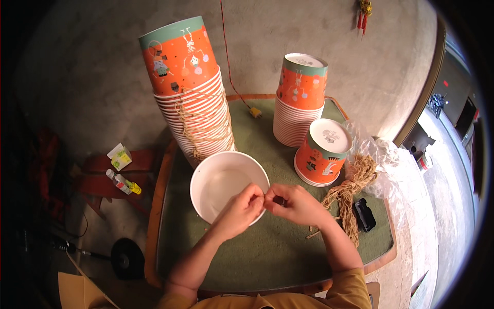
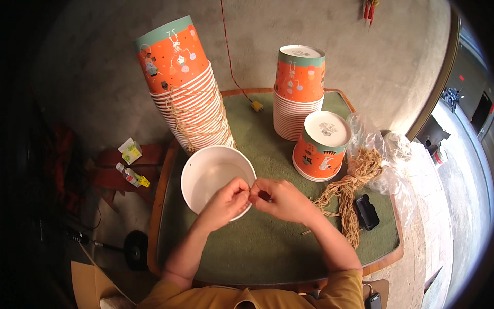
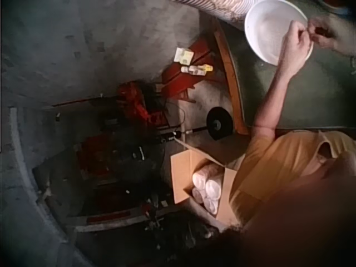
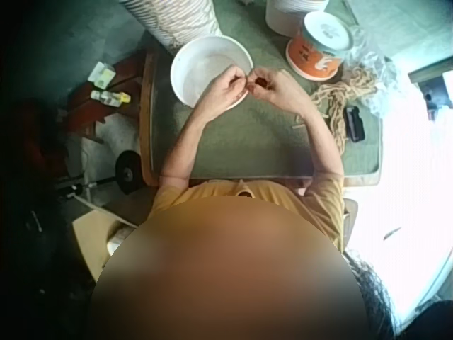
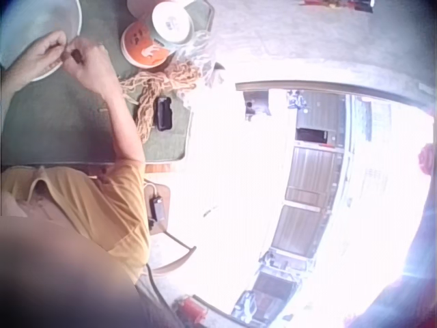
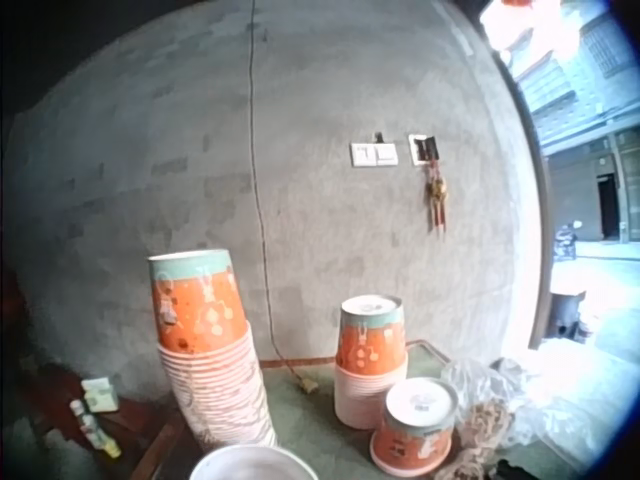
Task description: Thread string through pre-punched holes in paper cups to assemble them.
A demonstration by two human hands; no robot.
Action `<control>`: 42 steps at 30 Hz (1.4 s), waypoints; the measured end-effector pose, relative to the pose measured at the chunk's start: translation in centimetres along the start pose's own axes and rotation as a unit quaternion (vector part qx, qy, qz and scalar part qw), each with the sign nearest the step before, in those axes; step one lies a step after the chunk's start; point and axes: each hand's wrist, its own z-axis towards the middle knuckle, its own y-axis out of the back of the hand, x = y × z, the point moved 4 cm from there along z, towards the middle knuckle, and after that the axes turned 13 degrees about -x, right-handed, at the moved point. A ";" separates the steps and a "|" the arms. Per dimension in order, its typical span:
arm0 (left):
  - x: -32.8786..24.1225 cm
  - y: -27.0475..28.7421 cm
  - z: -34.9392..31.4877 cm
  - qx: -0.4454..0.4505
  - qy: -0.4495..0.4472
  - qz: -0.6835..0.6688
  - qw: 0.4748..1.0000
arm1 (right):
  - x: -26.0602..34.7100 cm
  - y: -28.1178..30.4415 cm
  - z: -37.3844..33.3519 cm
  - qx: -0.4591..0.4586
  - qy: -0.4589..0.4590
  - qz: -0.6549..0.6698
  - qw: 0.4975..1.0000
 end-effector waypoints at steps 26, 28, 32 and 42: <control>8.0 -4.1 -3.6 -0.032 -0.130 0.149 0.980 | -5.7 -1.5 -8.6 -0.047 0.080 -0.240 0.966; 8.0 -4.2 -3.5 -0.033 -0.134 0.136 0.981 | -5.8 -1.8 -8.7 -0.063 0.105 -0.246 0.961; 8.6 -4.2 -3.5 -0.039 -0.100 0.124 0.986 | -5.5 -2.1 -8.6 -0.084 0.102 -0.207 0.969; 7.5 -4.3 -3.3 -0.062 -0.073 0.111 0.989 | -4.7 -2.8 -8.5 -0.110 0.132 -0.162 0.972</control>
